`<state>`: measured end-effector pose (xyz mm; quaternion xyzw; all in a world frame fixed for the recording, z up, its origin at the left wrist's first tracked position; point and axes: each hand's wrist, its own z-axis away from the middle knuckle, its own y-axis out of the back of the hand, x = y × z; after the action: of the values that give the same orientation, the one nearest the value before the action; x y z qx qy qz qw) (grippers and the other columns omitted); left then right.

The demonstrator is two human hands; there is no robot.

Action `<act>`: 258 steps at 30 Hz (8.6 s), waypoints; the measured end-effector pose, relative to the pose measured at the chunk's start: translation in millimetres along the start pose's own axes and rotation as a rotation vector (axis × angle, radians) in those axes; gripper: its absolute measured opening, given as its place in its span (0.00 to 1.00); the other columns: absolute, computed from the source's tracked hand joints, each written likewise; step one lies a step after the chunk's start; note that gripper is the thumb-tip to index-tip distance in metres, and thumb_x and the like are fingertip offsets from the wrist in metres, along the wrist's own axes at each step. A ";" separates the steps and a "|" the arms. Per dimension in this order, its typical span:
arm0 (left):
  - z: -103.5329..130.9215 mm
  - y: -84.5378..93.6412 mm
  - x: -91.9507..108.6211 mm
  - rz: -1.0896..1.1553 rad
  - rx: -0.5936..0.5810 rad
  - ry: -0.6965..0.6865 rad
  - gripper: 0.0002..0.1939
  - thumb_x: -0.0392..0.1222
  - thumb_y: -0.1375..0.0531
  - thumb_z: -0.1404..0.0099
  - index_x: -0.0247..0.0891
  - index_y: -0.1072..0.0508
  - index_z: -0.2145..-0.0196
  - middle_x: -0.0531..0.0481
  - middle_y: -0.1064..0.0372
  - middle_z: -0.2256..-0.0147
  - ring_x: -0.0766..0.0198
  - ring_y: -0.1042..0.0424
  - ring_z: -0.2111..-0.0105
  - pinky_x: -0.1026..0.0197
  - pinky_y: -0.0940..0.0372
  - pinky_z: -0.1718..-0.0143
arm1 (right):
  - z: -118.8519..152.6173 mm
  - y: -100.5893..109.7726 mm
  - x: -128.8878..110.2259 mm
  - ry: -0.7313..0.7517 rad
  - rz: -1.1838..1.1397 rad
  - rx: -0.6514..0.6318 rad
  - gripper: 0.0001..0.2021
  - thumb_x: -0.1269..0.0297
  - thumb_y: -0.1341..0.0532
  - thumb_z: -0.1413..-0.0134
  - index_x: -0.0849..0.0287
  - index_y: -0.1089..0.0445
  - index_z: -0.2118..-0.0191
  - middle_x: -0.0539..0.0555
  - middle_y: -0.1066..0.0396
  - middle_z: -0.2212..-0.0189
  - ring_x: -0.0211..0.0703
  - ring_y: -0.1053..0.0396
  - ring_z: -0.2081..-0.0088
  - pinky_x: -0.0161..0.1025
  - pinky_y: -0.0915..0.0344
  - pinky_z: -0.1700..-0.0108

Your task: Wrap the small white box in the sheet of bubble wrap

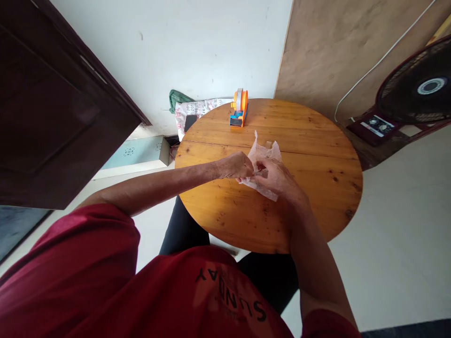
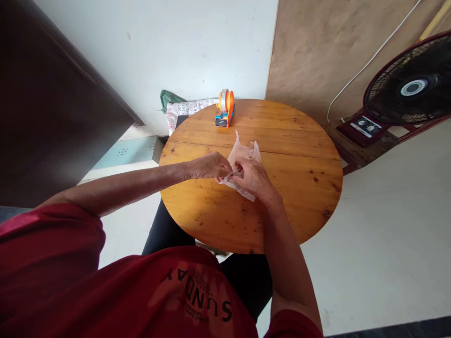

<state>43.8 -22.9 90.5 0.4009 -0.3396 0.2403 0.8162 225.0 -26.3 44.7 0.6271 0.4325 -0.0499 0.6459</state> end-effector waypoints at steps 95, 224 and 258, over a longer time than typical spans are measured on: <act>-21.4 -73.1 -78.7 -0.371 0.627 -0.964 0.07 0.35 0.44 0.35 0.34 0.28 0.61 0.36 0.27 0.51 0.51 0.28 0.48 0.47 0.31 0.45 | 48.7 21.7 -1.3 -0.473 -0.129 -0.041 0.18 0.49 0.43 0.43 0.59 0.27 0.70 0.50 0.32 0.72 0.41 0.36 0.69 0.39 0.40 0.65; -20.5 -61.3 -71.6 -0.367 0.629 -0.935 0.04 0.37 0.43 0.34 0.38 0.28 0.65 0.42 0.25 0.53 0.50 0.29 0.50 0.49 0.33 0.54 | 20.0 -9.8 13.3 -0.215 -0.118 0.212 0.11 0.61 0.40 0.41 0.56 0.20 0.64 0.54 0.23 0.68 0.43 0.27 0.66 0.41 0.32 0.60; -21.5 -60.1 -72.3 -0.335 0.587 -0.936 0.03 0.36 0.42 0.35 0.39 0.29 0.67 0.44 0.23 0.52 0.50 0.27 0.49 0.48 0.33 0.54 | -54.1 -7.8 59.5 -0.529 -0.456 0.306 0.12 0.54 0.35 0.60 0.57 0.34 0.75 0.44 0.38 0.78 0.35 0.44 0.75 0.36 0.46 0.71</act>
<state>44.2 -47.8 -2.7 0.7227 -0.5154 -0.0112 0.4604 230.4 46.7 10.4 0.5693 0.3668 -0.4167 0.6063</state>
